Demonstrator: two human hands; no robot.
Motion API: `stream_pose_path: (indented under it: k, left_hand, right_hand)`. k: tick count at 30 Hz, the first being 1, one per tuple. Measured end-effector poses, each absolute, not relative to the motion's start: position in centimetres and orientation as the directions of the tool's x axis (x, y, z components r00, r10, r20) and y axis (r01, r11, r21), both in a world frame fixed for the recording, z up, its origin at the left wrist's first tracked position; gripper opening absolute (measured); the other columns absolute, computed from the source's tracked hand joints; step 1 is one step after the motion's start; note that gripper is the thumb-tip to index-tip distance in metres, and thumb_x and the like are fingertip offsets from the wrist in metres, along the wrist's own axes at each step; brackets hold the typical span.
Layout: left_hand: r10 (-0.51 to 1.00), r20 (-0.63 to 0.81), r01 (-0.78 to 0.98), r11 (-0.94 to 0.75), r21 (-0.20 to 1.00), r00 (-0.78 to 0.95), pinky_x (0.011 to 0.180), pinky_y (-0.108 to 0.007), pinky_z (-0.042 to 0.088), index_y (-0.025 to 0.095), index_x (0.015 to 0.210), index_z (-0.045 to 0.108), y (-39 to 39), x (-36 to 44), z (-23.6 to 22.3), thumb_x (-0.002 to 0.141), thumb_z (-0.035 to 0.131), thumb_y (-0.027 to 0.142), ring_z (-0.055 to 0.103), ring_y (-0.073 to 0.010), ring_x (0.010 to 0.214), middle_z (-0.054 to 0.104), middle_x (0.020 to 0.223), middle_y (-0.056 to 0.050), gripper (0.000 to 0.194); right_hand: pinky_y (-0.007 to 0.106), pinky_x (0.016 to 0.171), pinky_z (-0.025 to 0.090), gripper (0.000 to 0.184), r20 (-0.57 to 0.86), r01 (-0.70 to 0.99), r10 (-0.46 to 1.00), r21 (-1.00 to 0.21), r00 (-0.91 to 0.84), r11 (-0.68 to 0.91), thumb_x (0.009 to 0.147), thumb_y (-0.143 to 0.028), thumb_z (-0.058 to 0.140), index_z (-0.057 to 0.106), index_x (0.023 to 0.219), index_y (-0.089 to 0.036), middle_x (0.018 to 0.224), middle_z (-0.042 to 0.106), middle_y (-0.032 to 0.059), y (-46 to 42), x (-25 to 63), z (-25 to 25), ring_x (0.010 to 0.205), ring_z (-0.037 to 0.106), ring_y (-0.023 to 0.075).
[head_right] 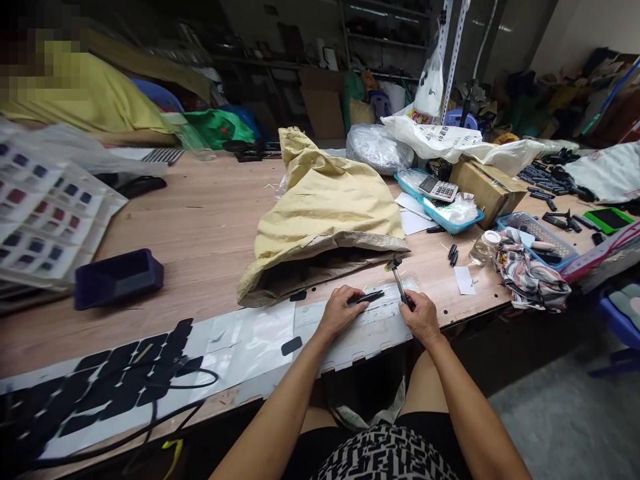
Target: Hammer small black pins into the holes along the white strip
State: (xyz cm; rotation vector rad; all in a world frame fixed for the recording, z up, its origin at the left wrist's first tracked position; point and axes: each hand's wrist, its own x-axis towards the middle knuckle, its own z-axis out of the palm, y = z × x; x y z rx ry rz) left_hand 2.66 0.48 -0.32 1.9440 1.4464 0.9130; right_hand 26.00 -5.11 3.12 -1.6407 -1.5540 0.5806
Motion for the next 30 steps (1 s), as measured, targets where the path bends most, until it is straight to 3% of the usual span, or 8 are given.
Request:
stream_pose_path:
  k: [6, 13, 18, 24, 30]
  left_hand:
    - [0.970, 0.169, 0.594, -0.240, 0.768, 0.174, 0.086, -0.036, 0.045, 0.025, 0.092, 0.069, 0.5, 2.9, -0.2, 0.076, 0.070, 0.024, 0.055, -0.0225, 0.095, 0.067, 0.094, -0.002, 0.015]
    - [0.974, 0.150, 0.601, -0.223, 0.767, 0.170, 0.086, -0.036, 0.044, 0.025, 0.091, 0.070, 0.7, 3.0, -0.2, 0.075, 0.071, 0.023, 0.056, -0.0227, 0.095, 0.067, 0.094, -0.001, 0.017]
    - [0.973, 0.158, 0.606, -0.228, 0.762, 0.168, 0.085, -0.036, 0.043, 0.025, 0.090, 0.069, 0.7, 3.0, -0.3, 0.076, 0.071, 0.022, 0.055, -0.0222, 0.094, 0.066, 0.094, -0.001, 0.015]
    - [0.977, 0.144, 0.610, -0.211, 0.764, 0.158, 0.086, -0.036, 0.043, 0.025, 0.090, 0.069, 0.7, 3.1, 0.1, 0.075, 0.071, 0.021, 0.055, -0.0219, 0.093, 0.066, 0.092, -0.001, 0.016]
    - [0.977, 0.145, 0.606, -0.212, 0.766, 0.159, 0.087, -0.036, 0.043, 0.024, 0.089, 0.070, 0.6, 3.2, 0.1, 0.075, 0.071, 0.021, 0.055, -0.0226, 0.095, 0.067, 0.094, -0.002, 0.014]
  right_hand:
    - [0.033, 0.078, 0.051, 0.032, 0.210, 0.706, 0.976, -0.683, -0.054, 0.187, 0.082, -0.029, 0.061, 0.073, 0.112, -0.024, 0.084, 0.067, 0.0044, -8.4, 24.4, 5.0, 0.081, 0.061, 0.0211]
    - [0.033, 0.074, 0.050, 0.031, 0.161, 0.763, 0.987, -0.634, -0.032, 0.128, 0.080, -0.026, 0.060, 0.074, 0.108, -0.025, 0.078, 0.064, 0.0033, -9.0, 24.0, 5.0, 0.076, 0.060, 0.0209]
    - [0.032, 0.075, 0.050, 0.033, 0.154, 0.703, 0.987, -0.697, -0.044, 0.140, 0.082, -0.028, 0.060, 0.073, 0.112, -0.022, 0.083, 0.065, 0.0046, -9.0, 23.7, 5.6, 0.078, 0.060, 0.0207]
    - [0.031, 0.073, 0.049, 0.031, 0.088, 0.711, 0.990, -0.689, -0.114, 0.143, 0.080, -0.025, 0.062, 0.075, 0.108, -0.025, 0.075, 0.064, 0.0023, -8.8, 22.9, 5.4, 0.075, 0.060, 0.0200]
    - [0.033, 0.080, 0.052, 0.033, 0.076, 0.533, 0.994, -0.846, 0.074, 0.025, 0.077, -0.034, 0.065, 0.075, 0.106, -0.020, 0.092, 0.073, 0.0042, -5.5, 24.9, 3.8, 0.084, 0.065, 0.0218]
